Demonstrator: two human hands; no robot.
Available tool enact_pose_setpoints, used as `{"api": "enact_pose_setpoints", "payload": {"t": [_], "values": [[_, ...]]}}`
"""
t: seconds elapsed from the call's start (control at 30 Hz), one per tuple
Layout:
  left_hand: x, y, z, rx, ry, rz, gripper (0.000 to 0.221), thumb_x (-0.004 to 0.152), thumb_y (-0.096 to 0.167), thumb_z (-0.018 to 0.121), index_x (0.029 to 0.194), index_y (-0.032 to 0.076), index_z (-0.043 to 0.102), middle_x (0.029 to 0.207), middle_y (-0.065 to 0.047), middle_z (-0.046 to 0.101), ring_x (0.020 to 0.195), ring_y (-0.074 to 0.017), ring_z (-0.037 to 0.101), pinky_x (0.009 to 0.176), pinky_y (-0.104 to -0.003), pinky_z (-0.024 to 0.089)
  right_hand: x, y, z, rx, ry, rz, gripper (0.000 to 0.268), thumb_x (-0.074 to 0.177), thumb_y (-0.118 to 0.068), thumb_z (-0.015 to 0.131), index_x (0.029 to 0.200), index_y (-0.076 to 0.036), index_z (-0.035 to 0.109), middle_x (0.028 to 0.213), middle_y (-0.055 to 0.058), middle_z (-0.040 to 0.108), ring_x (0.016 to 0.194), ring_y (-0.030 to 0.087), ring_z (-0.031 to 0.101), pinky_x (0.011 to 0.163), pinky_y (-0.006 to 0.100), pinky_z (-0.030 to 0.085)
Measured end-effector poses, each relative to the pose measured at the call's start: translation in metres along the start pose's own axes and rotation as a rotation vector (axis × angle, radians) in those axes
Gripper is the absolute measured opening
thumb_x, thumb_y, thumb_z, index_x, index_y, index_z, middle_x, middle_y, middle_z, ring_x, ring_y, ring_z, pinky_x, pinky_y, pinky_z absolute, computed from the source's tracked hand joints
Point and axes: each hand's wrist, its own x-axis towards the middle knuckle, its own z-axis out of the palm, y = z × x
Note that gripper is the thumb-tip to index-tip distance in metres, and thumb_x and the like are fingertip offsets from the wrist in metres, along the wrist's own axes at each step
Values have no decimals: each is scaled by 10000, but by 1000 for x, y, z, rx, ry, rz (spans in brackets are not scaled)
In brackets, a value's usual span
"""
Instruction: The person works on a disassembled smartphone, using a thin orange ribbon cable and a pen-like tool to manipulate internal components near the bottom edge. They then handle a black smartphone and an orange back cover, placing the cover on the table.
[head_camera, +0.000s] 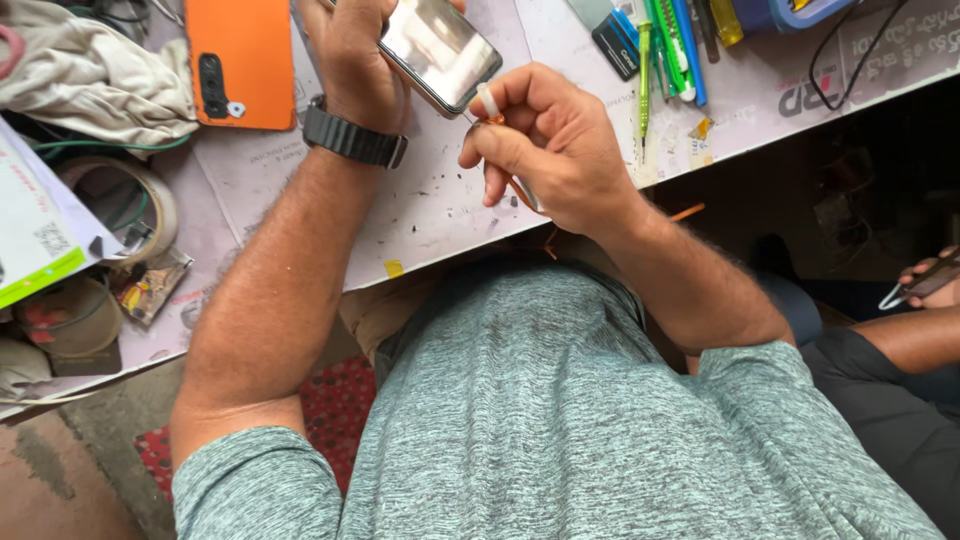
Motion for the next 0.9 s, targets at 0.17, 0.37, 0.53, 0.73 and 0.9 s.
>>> {"api": "enact_pose_setpoints", "payload": {"t": [0.17,0.37,0.53,0.73,0.9], "values": [[7,19,6,-789,32,-467,137,931,24,470,966,-56,575,895,-246,714,822,-358,761,780,-479,688,-3,-3,-2,27,-33,-27,182,1109,41,530,1287,25,497,1078,190,716,784,130,706,691,264,610],[13,28,6,-840,99,-566,88,873,45,492,906,-13,550,827,-184,675,829,-387,781,724,-498,693,-5,-10,1,53,3,11,185,1090,31,548,1263,23,484,1022,197,730,670,97,658,611,247,585],[12,30,8,-813,86,-565,123,900,90,520,898,-23,568,810,-168,649,852,-414,782,725,-504,690,1,-11,2,23,9,15,197,1072,40,551,1260,27,494,1000,194,736,644,87,654,563,228,564],[13,31,6,-780,44,-576,185,909,162,536,930,-12,598,833,-168,675,876,-402,784,732,-499,682,5,-7,3,-5,7,-8,188,1071,52,549,1251,29,500,1000,199,740,643,89,661,550,226,568],[13,35,4,-852,73,-695,261,901,206,545,1013,-25,593,911,-185,691,888,-402,775,813,-523,677,0,-8,0,-39,36,-50,196,1083,59,545,1267,27,485,1011,202,739,672,107,668,572,228,549]]}}
